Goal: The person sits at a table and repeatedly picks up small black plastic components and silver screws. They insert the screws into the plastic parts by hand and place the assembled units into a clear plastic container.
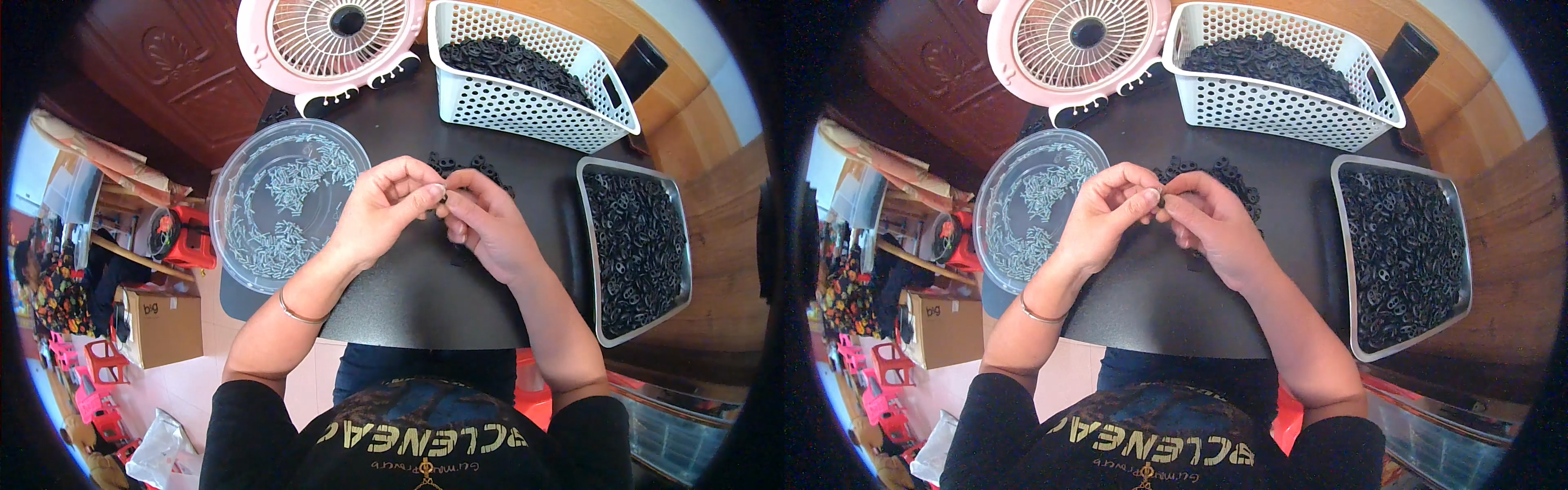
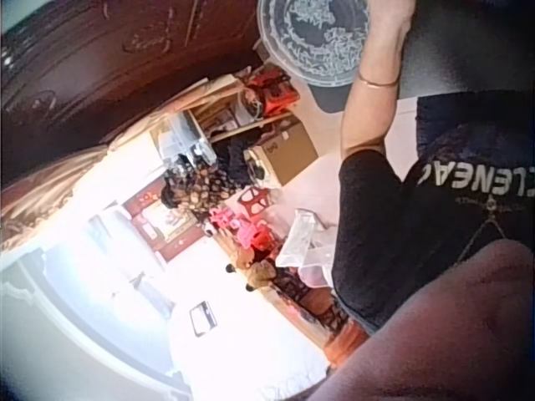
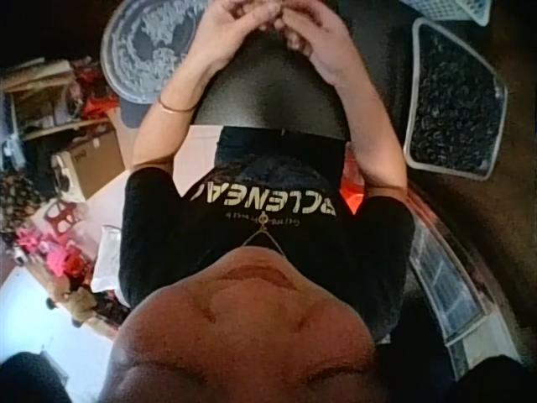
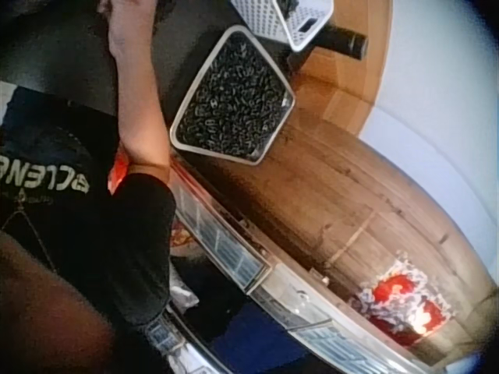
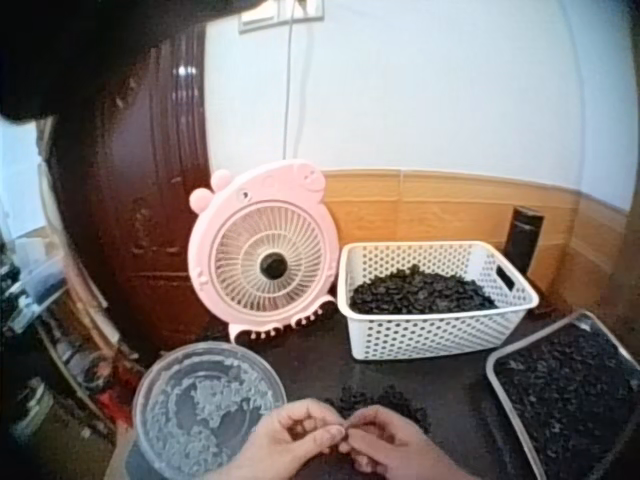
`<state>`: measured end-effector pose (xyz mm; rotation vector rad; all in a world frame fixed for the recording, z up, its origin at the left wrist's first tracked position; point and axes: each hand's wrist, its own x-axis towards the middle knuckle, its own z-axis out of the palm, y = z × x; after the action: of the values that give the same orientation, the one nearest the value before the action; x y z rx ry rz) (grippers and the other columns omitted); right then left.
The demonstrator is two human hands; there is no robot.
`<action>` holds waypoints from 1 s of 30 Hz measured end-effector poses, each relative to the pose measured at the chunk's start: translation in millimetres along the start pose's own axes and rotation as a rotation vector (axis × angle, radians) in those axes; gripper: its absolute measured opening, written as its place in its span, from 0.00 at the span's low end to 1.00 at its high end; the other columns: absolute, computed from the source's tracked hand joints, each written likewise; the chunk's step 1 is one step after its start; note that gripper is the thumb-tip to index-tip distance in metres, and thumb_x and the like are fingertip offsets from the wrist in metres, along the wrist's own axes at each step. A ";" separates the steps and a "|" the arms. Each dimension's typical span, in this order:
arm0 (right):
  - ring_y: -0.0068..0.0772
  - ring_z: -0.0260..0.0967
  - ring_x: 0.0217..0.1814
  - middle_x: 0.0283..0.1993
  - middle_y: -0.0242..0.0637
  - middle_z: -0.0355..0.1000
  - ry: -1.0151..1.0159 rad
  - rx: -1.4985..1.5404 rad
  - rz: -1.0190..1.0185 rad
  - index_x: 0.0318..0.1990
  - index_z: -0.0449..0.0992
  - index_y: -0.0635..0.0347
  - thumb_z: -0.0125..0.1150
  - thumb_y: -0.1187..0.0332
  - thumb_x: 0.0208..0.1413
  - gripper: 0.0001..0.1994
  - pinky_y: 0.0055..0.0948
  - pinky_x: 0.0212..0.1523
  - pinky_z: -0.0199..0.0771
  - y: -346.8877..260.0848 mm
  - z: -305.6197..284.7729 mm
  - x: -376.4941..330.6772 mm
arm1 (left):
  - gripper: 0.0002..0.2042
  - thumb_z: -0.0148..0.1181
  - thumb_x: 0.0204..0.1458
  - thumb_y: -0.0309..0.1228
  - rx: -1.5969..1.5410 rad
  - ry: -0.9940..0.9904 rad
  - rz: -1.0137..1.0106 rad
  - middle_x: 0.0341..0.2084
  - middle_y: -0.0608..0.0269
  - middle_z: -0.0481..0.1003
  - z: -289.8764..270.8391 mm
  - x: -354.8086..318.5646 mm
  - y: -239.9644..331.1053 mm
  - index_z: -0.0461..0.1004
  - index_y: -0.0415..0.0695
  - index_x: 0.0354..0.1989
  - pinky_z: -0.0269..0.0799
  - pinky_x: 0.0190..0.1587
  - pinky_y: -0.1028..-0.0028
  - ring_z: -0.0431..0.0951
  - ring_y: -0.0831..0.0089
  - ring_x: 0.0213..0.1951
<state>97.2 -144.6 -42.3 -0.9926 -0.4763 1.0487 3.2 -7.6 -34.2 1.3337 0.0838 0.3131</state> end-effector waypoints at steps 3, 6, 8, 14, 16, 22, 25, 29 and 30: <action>0.13 0.60 0.26 0.30 0.28 0.66 0.175 -0.440 -0.276 0.40 0.68 0.60 0.51 0.72 0.53 0.08 0.15 0.28 0.62 -3.8 4.2 -0.6 | 0.04 0.53 0.50 0.24 -0.047 0.065 -0.047 0.27 0.60 0.73 -1.2 0.4 1.3 0.69 0.37 0.32 0.71 0.31 0.82 0.75 0.77 0.29; 0.15 0.63 0.29 0.31 0.29 0.68 0.195 -0.574 -0.526 0.40 0.70 0.62 0.53 0.76 0.50 0.09 0.14 0.29 0.63 -6.1 5.7 -2.0 | 0.04 0.53 0.49 0.22 -0.102 0.031 -0.076 0.28 0.58 0.74 -1.6 0.0 5.2 0.68 0.36 0.33 0.73 0.31 0.81 0.76 0.74 0.29; 0.15 0.64 0.27 0.31 0.30 0.68 0.172 -0.683 -0.606 0.38 0.72 0.61 0.55 0.76 0.48 0.08 0.14 0.27 0.64 -3.8 3.4 0.1 | 0.05 0.53 0.48 0.21 -0.069 0.026 -0.077 0.27 0.59 0.73 0.7 0.2 7.0 0.68 0.35 0.34 0.74 0.33 0.80 0.76 0.73 0.29; 0.17 0.66 0.25 0.29 0.32 0.69 0.201 -0.789 -0.655 0.33 0.73 0.61 0.56 0.78 0.46 0.06 0.16 0.26 0.65 -0.6 -0.1 2.8 | 0.06 0.54 0.45 0.17 -0.125 0.013 -0.053 0.26 0.60 0.73 0.7 -0.5 6.5 0.67 0.36 0.33 0.74 0.33 0.81 0.77 0.74 0.30; 0.18 0.67 0.25 0.28 0.33 0.70 0.229 -0.782 -0.634 0.33 0.73 0.62 0.56 0.78 0.46 0.06 0.16 0.26 0.66 -0.6 0.4 2.6 | 0.06 0.54 0.45 0.17 -0.124 0.039 -0.066 0.26 0.61 0.73 -0.2 -0.2 4.5 0.67 0.36 0.32 0.74 0.33 0.81 0.77 0.74 0.30; 0.19 0.68 0.27 0.28 0.33 0.71 0.253 -0.791 -0.593 0.32 0.73 0.63 0.57 0.79 0.45 0.05 0.17 0.28 0.67 -3.8 3.9 0.5 | 0.05 0.54 0.46 0.18 -0.127 0.053 -0.099 0.27 0.60 0.73 -2.7 0.5 4.9 0.68 0.36 0.32 0.74 0.34 0.81 0.76 0.73 0.30; 0.19 0.68 0.27 0.28 0.33 0.71 0.258 -0.791 -0.590 0.32 0.72 0.63 0.57 0.79 0.45 0.05 0.17 0.27 0.67 -2.9 4.2 0.8 | 0.05 0.53 0.47 0.19 -0.169 0.051 -0.125 0.27 0.60 0.73 -2.4 0.1 6.0 0.68 0.36 0.33 0.74 0.34 0.80 0.77 0.73 0.30; 0.19 0.68 0.26 0.27 0.33 0.70 0.258 -0.836 -0.631 0.31 0.72 0.63 0.57 0.79 0.44 0.05 0.17 0.27 0.67 -1.4 2.3 2.0 | 0.04 0.51 0.48 0.19 -0.221 0.047 -0.115 0.28 0.59 0.73 -2.0 0.3 4.4 0.68 0.35 0.33 0.74 0.35 0.80 0.77 0.73 0.30; 0.20 0.68 0.26 0.27 0.33 0.69 0.258 -0.858 -0.648 0.31 0.72 0.63 0.57 0.79 0.44 0.05 0.17 0.26 0.67 -1.9 2.8 2.0 | 0.04 0.51 0.48 0.19 -0.222 0.047 -0.110 0.27 0.59 0.73 -2.4 -0.1 3.7 0.68 0.35 0.33 0.74 0.35 0.80 0.77 0.73 0.30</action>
<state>97.0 -141.9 -39.5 -1.5488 -0.9875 0.0892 1.9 -4.6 -31.2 1.0973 0.1571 0.2532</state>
